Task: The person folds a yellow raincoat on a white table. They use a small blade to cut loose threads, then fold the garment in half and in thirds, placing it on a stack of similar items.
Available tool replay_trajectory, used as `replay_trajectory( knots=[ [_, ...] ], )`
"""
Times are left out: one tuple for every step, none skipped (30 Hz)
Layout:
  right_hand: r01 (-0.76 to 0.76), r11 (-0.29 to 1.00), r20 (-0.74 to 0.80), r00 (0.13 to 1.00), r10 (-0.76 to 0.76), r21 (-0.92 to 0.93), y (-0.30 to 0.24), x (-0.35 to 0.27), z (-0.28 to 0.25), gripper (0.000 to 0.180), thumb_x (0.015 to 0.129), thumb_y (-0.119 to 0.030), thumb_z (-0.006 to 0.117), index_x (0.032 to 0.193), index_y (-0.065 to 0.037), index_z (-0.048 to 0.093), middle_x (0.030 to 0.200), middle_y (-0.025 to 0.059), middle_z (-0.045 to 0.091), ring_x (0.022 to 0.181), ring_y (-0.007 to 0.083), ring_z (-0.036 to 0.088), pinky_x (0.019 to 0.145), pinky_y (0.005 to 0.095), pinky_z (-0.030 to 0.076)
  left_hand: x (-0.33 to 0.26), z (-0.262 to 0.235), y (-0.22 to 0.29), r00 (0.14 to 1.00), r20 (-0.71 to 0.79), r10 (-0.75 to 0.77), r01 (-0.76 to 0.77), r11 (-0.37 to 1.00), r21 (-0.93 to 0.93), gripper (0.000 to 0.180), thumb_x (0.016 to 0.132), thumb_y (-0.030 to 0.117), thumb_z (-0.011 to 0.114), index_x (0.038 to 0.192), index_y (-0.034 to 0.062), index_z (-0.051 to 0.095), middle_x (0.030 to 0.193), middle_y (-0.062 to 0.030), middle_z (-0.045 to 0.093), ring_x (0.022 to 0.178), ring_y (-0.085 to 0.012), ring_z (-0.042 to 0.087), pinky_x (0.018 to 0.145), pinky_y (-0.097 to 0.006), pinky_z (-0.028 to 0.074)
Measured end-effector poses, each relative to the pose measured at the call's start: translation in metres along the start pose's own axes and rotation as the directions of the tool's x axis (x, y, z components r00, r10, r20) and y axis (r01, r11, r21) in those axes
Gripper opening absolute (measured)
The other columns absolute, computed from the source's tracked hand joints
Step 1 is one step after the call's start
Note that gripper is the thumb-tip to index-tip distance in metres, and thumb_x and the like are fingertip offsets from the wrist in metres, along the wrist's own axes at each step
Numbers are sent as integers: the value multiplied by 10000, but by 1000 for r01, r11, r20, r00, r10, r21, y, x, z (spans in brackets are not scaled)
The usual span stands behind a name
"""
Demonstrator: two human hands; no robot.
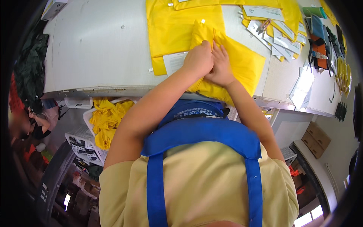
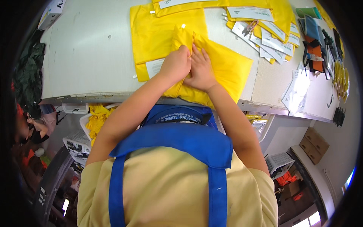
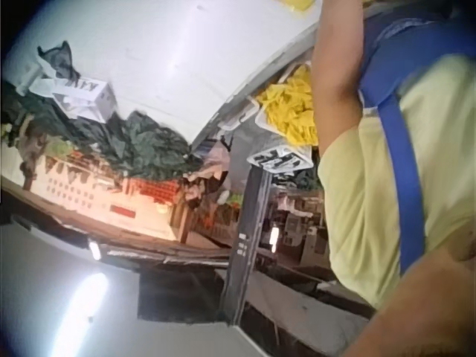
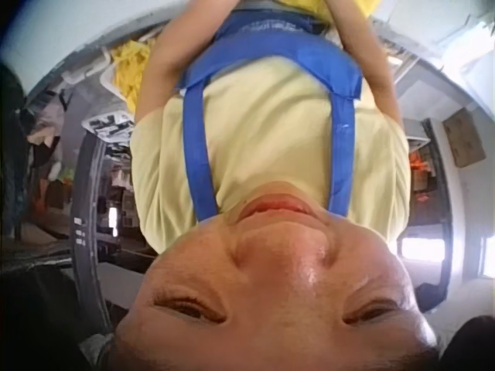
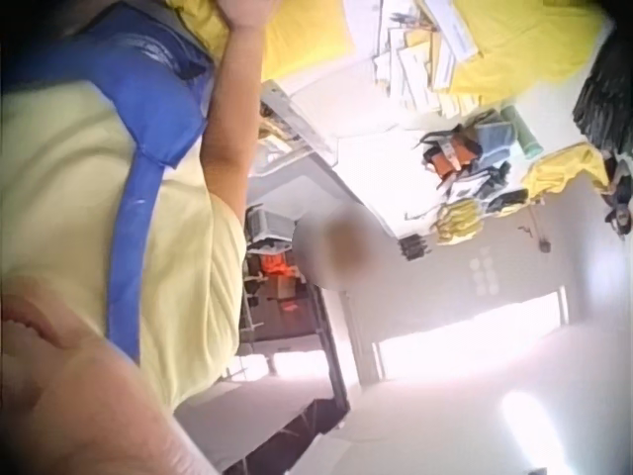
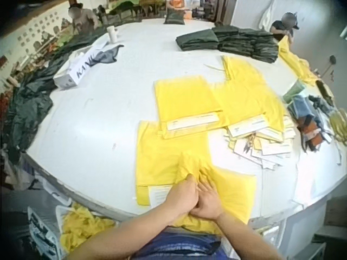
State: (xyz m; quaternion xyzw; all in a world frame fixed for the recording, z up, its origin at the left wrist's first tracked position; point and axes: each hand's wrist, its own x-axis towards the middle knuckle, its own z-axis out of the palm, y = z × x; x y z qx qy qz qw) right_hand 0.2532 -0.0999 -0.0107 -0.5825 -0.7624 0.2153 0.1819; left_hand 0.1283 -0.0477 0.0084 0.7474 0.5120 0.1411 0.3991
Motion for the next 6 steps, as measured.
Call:
replay_trajectory(
  knots=[
    [11,998,-40,999,-8,68,4,-3,-3,676,632,-288,704,1238,-50,524,1344,150,475,1359,326,298,1119,501,161,2,2,2,1000,17,-4,4,1000,-17,156,807,118,556,883,-11,512,794,-259,628,756,-424,614,681,-489,487],
    [19,989,-57,998,-11,143,7,-7,-5,581,648,-219,694,1184,-37,564,1308,175,500,1336,358,330,1107,491,211,4,1,4,1000,28,-4,4,999,-33,159,799,115,567,880,-12,515,799,-259,629,760,-423,614,683,-486,488],
    [1,979,-124,992,25,206,10,-11,-5,561,656,-206,688,1178,-38,568,1312,179,495,1336,367,327,1106,489,218,5,-1,6,998,55,-22,21,1000,20,169,796,117,571,894,-9,518,803,-257,630,767,-424,614,689,-484,488],
    [-13,963,-187,980,65,269,14,-17,-3,541,665,-192,681,1173,-40,572,1316,183,490,1336,377,323,1104,487,225,5,-4,8,996,81,-42,36,997,73,180,794,119,576,909,-7,520,806,-256,631,773,-425,615,695,-482,489],
    [-24,943,-245,963,110,331,17,-23,1,522,674,-179,675,1167,-41,576,1321,187,484,1336,387,319,1103,485,232,6,-4,8,992,107,-64,50,991,125,191,792,122,581,924,-4,523,810,-254,632,780,-426,615,701,-480,489],
    [-22,941,-240,965,109,336,19,-25,4,522,674,-179,675,1167,-41,576,1321,187,484,1336,387,319,1103,485,232,5,3,6,990,110,-85,62,978,199,225,813,141,587,973,3,510,843,-246,640,834,-423,619,760,-470,491]
  ],
)
